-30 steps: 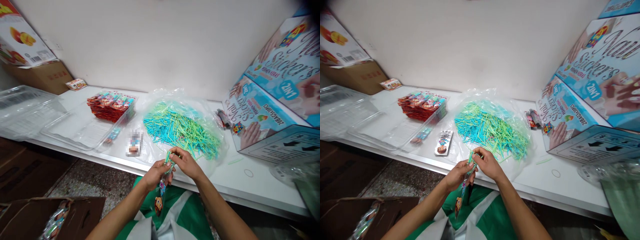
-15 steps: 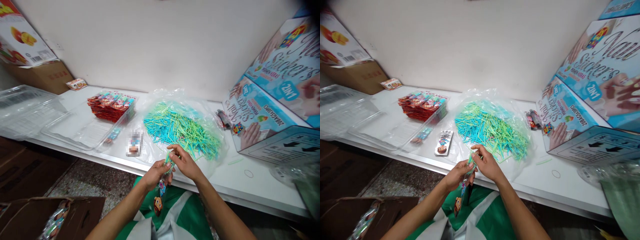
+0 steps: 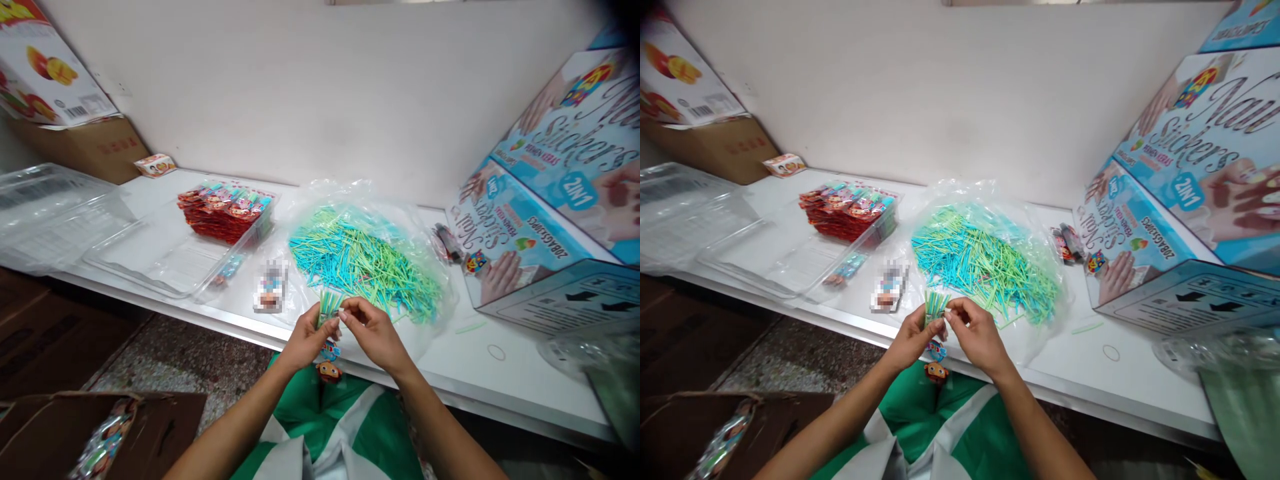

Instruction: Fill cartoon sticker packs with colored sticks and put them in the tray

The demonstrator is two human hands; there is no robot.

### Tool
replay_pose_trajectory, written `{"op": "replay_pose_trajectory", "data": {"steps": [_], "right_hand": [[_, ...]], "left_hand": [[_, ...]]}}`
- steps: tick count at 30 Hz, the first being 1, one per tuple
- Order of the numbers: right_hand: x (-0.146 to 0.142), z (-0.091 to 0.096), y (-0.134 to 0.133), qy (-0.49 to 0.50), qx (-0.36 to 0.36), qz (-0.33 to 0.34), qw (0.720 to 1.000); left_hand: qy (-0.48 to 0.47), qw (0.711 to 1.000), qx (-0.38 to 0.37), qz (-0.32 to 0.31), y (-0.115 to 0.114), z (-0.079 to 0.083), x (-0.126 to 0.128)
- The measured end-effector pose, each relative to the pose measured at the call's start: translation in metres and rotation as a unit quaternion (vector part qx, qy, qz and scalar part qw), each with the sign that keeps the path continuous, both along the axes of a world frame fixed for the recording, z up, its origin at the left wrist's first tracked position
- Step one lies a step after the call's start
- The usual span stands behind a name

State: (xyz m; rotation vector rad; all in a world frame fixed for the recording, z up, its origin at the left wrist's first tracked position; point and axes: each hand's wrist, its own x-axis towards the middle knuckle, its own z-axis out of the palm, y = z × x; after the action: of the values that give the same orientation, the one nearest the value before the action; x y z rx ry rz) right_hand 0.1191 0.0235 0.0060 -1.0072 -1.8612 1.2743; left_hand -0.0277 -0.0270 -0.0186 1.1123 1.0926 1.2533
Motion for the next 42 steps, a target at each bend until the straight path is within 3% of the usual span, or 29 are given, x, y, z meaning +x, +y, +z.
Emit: {"op": "replay_pose_trajectory", "data": {"steps": [7, 11, 15, 18, 20, 24, 27, 35, 39, 42], "right_hand": [[-0.002, 0.008, -0.003, -0.026, 0.158, 0.003, 0.987], [-0.001, 0.008, -0.002, -0.042, 0.188, 0.008, 0.981], [-0.004, 0.004, -0.002, -0.043, 0.217, 0.045, 0.974], [-0.005, 0.002, -0.001, -0.045, 0.207, 0.033, 0.977], [-0.006, 0.0, 0.0, -0.038, 0.199, 0.021, 0.979], [-0.005, -0.002, 0.002, 0.011, 0.196, -0.004, 0.98], [-0.005, -0.001, 0.004, 0.047, 0.175, -0.033, 0.983], [-0.014, 0.012, 0.015, 0.129, 0.04, -0.038, 0.99], [-0.015, 0.013, 0.023, 0.115, 0.022, -0.043, 0.992], [-0.012, 0.01, 0.028, 0.093, 0.019, -0.065, 0.993]], "left_hand": [[-0.03, 0.999, 0.028, 0.031, 0.001, 0.005, -0.006], [-0.047, 0.998, 0.036, 0.018, 0.0, 0.006, -0.01], [0.006, 0.992, 0.107, 0.072, 0.0, 0.009, -0.016], [0.107, 0.978, 0.167, 0.068, 0.001, 0.012, -0.022], [0.132, 0.975, 0.167, 0.069, 0.002, 0.013, -0.024], [0.044, 0.988, 0.117, 0.089, 0.003, 0.01, -0.026], [-0.005, 0.995, 0.082, 0.062, 0.004, 0.003, -0.026], [-0.08, 0.995, -0.066, -0.007, 0.002, -0.017, -0.021], [-0.024, 0.996, -0.051, 0.067, 0.002, 0.003, -0.047], [0.061, 0.981, -0.009, 0.185, 0.011, 0.039, -0.106]]}}
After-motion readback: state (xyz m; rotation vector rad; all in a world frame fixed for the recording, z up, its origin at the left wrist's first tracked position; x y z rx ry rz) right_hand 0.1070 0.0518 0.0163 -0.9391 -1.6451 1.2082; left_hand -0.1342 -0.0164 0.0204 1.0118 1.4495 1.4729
